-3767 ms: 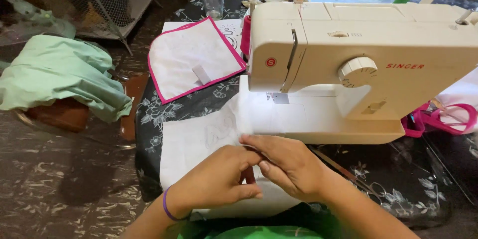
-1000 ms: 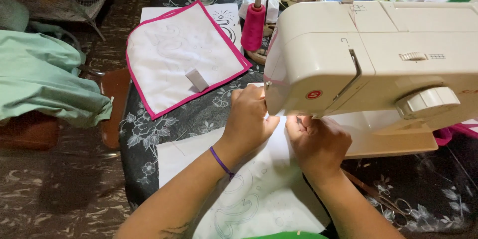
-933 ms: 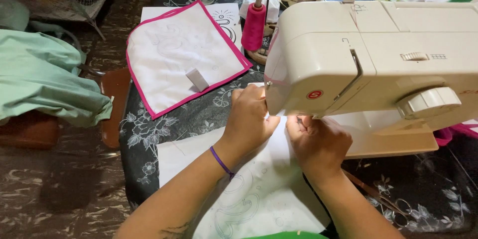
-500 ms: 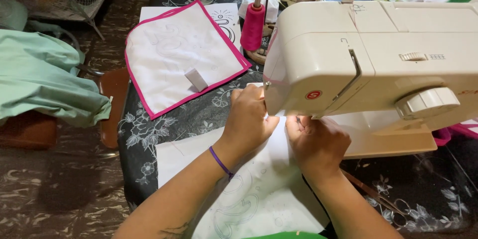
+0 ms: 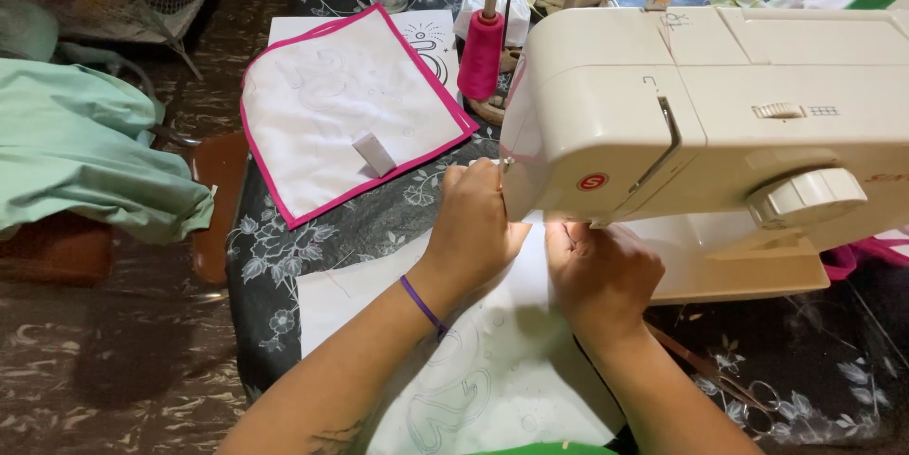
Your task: The person threads a sewing machine, places a white fabric under the needle, and sews along a marked line. They then cut the thread with scissors and continue sewing another section of the fabric.
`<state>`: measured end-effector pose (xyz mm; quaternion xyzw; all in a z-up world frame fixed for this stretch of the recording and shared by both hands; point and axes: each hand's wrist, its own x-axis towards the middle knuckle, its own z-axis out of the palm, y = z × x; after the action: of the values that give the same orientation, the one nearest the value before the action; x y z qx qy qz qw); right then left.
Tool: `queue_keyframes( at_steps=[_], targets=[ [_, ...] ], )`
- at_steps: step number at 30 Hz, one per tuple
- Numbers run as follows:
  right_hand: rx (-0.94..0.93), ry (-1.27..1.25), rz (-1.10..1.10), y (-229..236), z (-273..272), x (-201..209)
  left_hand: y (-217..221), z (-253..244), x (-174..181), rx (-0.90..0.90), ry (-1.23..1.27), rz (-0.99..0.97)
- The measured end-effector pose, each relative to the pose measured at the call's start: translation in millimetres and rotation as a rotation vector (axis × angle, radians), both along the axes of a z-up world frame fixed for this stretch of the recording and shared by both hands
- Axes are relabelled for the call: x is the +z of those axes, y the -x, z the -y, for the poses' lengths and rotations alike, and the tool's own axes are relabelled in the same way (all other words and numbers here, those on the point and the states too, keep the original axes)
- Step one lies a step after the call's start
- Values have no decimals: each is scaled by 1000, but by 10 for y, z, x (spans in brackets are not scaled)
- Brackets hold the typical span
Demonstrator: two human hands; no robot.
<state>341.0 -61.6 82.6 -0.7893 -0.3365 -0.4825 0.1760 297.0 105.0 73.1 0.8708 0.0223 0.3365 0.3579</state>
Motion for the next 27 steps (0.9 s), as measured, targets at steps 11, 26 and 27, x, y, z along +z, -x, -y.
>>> queue_keyframes(
  at_steps=[11, 26, 27],
  targets=[
    [-25, -10, -116, 38, 4, -6, 70, 24, 154, 4, -32, -60],
    [166, 124, -39, 366, 163, 315, 267, -337, 372, -12, 613, -104],
    [168, 123, -37, 344, 177, 270, 255, -347, 369, -10, 612, -102]
  ],
)
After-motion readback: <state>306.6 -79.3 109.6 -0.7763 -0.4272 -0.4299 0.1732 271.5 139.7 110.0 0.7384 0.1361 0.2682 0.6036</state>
